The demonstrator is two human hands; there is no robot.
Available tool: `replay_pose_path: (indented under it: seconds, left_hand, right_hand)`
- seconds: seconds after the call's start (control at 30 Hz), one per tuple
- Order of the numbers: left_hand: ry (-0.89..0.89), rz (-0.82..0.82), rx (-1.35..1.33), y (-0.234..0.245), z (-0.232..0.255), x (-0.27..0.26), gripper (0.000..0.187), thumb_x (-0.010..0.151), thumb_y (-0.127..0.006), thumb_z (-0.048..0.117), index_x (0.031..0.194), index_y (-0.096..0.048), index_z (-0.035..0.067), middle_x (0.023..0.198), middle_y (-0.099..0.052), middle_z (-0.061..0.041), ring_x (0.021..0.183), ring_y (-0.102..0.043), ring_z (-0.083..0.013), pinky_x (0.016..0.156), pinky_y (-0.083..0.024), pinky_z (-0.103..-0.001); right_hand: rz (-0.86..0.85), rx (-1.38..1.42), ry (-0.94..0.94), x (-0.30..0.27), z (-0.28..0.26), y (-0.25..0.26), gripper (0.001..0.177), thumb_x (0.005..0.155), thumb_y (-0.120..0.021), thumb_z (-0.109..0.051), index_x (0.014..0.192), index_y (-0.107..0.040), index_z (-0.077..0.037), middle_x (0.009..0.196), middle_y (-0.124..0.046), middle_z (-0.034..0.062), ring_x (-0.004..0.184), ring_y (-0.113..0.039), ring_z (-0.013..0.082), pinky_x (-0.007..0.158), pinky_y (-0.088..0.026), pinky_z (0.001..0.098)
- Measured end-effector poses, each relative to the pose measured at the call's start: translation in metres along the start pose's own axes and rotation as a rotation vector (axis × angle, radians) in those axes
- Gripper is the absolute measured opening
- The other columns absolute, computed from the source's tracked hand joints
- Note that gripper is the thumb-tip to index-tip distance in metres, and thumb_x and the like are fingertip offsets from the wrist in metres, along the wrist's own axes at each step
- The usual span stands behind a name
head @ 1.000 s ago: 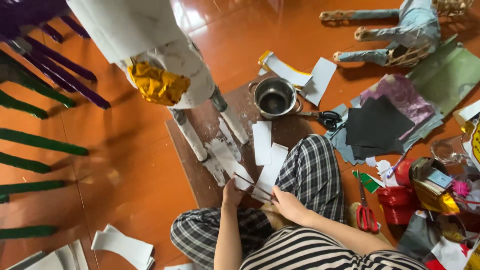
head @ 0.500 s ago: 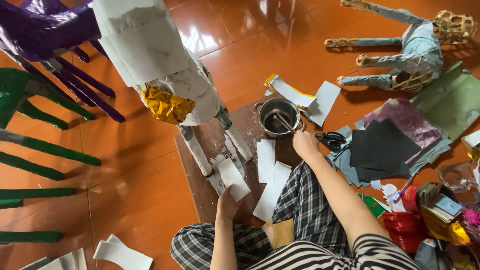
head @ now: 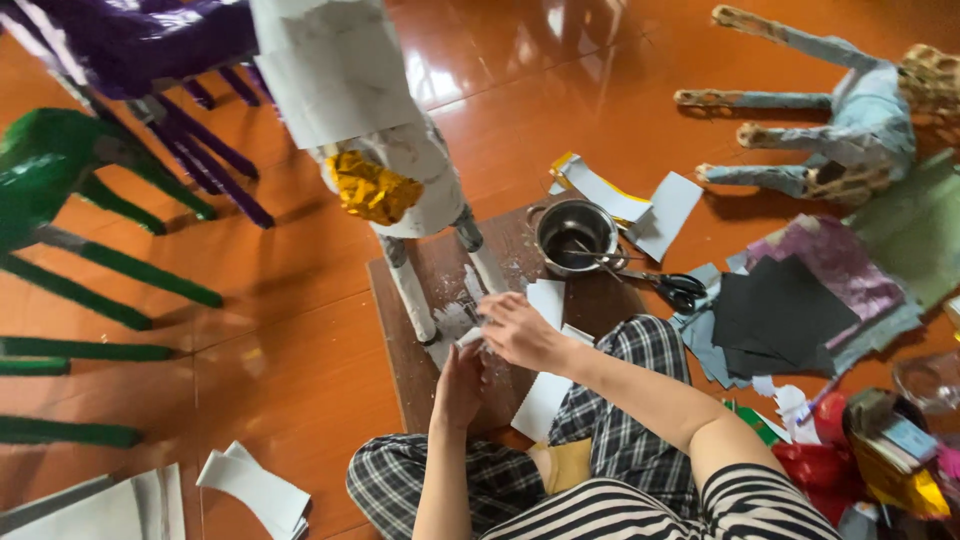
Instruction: Applying paper strips with adhesive to a large animal-shaped frame to create a paper mache sculpture
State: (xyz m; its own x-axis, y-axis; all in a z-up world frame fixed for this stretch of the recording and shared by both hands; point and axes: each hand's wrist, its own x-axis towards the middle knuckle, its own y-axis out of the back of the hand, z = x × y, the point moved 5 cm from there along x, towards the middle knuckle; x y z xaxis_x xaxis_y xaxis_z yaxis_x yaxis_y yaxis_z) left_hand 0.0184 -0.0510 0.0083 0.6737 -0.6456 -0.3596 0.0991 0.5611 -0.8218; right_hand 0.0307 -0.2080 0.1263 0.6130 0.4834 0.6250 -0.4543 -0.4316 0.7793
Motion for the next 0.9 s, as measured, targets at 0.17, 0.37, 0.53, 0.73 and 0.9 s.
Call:
replay_pose_path:
  seconds: [0.17,0.37,0.53,0.73,0.9]
  left_hand:
    - [0.942,-0.049,-1.766,-0.1,0.019,-0.036,0.032,0.1,-0.067,0.008,0.128,-0.059,-0.004,0.123,-0.058,-0.013,0.107,-0.061,-0.0224,0.091,-0.058,-0.037]
    - [-0.896,-0.303,-0.067,-0.086,0.09,0.025,0.14,0.074,-0.086,0.08,0.176,-0.009,0.023,0.173,-0.035,-0.026,0.155,-0.043,-0.0402,0.119,-0.053,-0.058]
    - [-0.713,-0.187,-0.388,-0.131,0.192,-0.029,0.039,0.114,-0.061,0.031,0.146,-0.048,0.013,0.156,-0.051,-0.013,0.144,-0.051,-0.0301,0.13,-0.03,-0.056]
    - [-0.952,-0.092,-0.009,-0.266,0.306,-0.082,0.053,0.105,-0.072,0.043,0.133,-0.066,-0.002,0.125,-0.073,-0.024,0.115,-0.074,-0.0377,0.104,-0.061,-0.055]
    - [-0.983,-0.102,0.147,-0.283,0.334,-0.076,0.043,0.108,-0.063,0.03,0.12,-0.067,-0.011,0.098,-0.077,-0.018,0.08,-0.079,-0.0216,0.077,-0.07,-0.031]
  right_hand:
    - [0.086,0.492,-0.226,0.069,-0.018,0.055,0.007,0.089,-0.072,-0.009,0.095,-0.074,-0.011,0.12,-0.072,0.0053,0.107,-0.074,0.03,0.092,-0.061,0.0391]
    - [0.227,1.044,-0.536,0.088,0.014,0.113,0.019,0.088,-0.059,-0.004,0.094,-0.077,-0.006,0.109,-0.075,0.0118,0.098,-0.073,0.0249,0.09,-0.06,0.0411]
    - [0.694,1.397,-0.718,0.113,0.065,0.148,0.01,0.095,-0.065,-0.01,0.102,-0.071,-0.005,0.087,-0.075,0.0151,0.076,-0.074,0.0255,0.062,-0.065,0.047]
    - [0.746,1.664,-0.617,0.202,0.096,0.217,0.014,0.109,-0.071,-0.019,0.106,-0.069,-0.006,0.097,-0.074,0.0116,0.08,-0.078,0.0259,0.069,-0.072,0.0427]
    - [0.719,1.786,-0.793,0.222,0.109,0.203,0.014,0.112,-0.059,-0.012,0.106,-0.068,-0.003,0.092,-0.071,0.006,0.065,-0.071,0.0177,0.061,-0.067,0.0322]
